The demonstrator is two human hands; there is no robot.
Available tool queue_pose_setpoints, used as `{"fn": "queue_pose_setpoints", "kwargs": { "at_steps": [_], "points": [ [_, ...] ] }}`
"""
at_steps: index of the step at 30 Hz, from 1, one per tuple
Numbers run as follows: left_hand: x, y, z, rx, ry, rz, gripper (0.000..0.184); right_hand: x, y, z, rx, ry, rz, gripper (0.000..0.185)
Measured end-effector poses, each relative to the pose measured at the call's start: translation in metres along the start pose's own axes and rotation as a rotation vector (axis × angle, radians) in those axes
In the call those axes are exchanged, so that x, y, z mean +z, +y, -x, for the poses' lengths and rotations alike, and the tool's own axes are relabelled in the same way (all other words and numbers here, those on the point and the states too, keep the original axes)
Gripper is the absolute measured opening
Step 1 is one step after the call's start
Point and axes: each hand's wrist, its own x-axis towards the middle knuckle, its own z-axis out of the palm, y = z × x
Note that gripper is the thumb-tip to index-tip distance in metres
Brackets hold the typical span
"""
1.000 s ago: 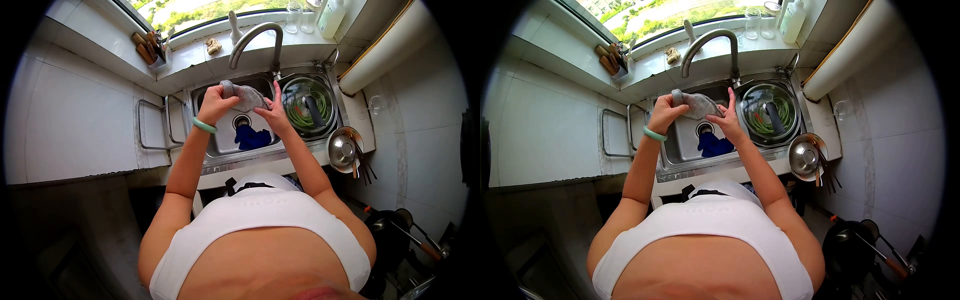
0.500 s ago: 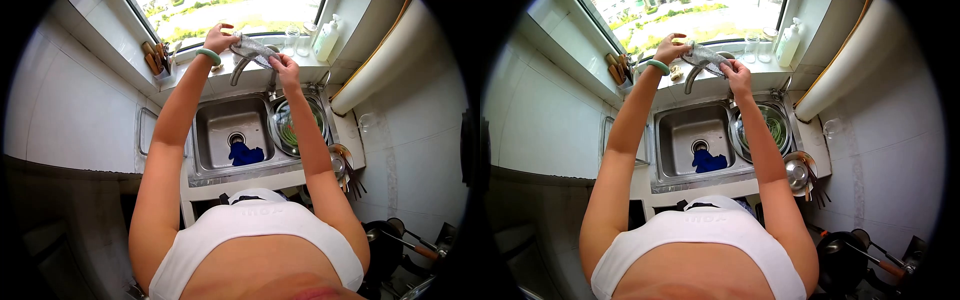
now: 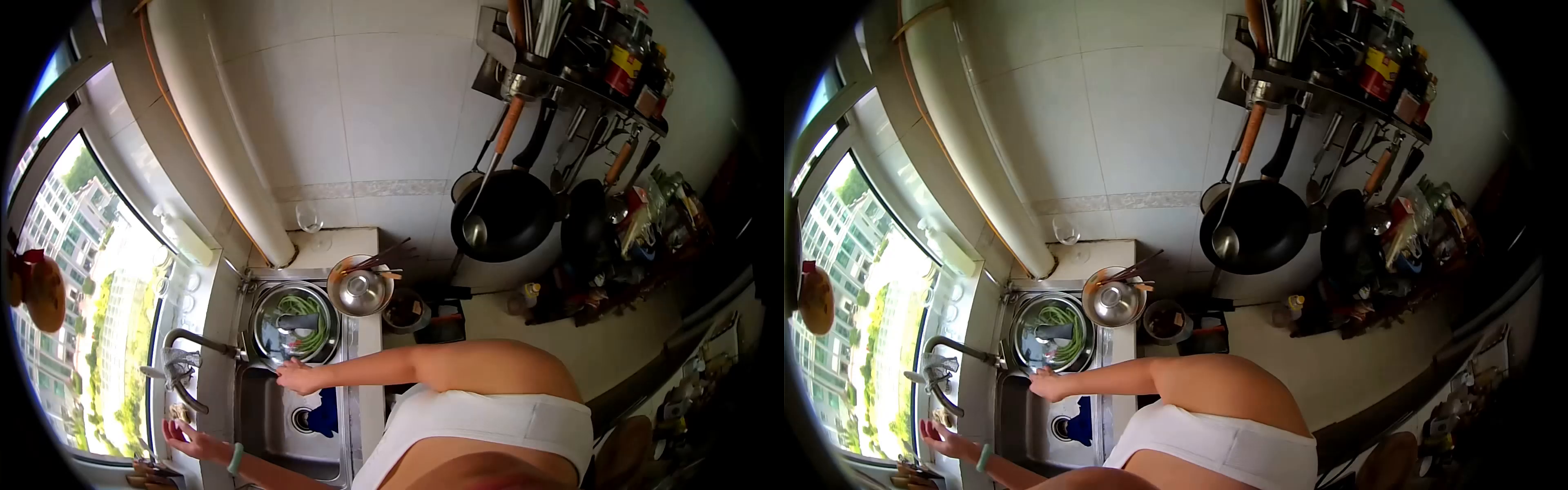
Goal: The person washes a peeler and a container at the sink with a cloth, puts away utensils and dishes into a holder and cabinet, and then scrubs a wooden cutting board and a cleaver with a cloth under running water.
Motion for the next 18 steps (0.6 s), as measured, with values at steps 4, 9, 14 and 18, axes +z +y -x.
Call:
{"fn": "queue_pose_setpoints", "kwargs": {
  "at_steps": [4,9,14,18],
  "points": [
    [0.040,-0.002,0.103,-0.138,-0.191,0.165,0.034,-0.041,0.029,0.099,0.020,-0.151,-0.346,0.048],
    [0.116,0.062,0.199,-0.473,-0.889,0.492,0.031,-0.183,0.031,0.234,0.322,0.078,-0.579,0.035],
    [0.208,0.176,0.210,-0.305,-1.218,0.586,0.023,-0.303,0.009,0.359,0.333,0.756,-0.631,0.021],
    [0.303,0.273,0.224,-0.080,-1.399,0.740,0.027,-0.369,0.017,0.450,0.275,1.420,-0.383,0.014]
  ]
}}
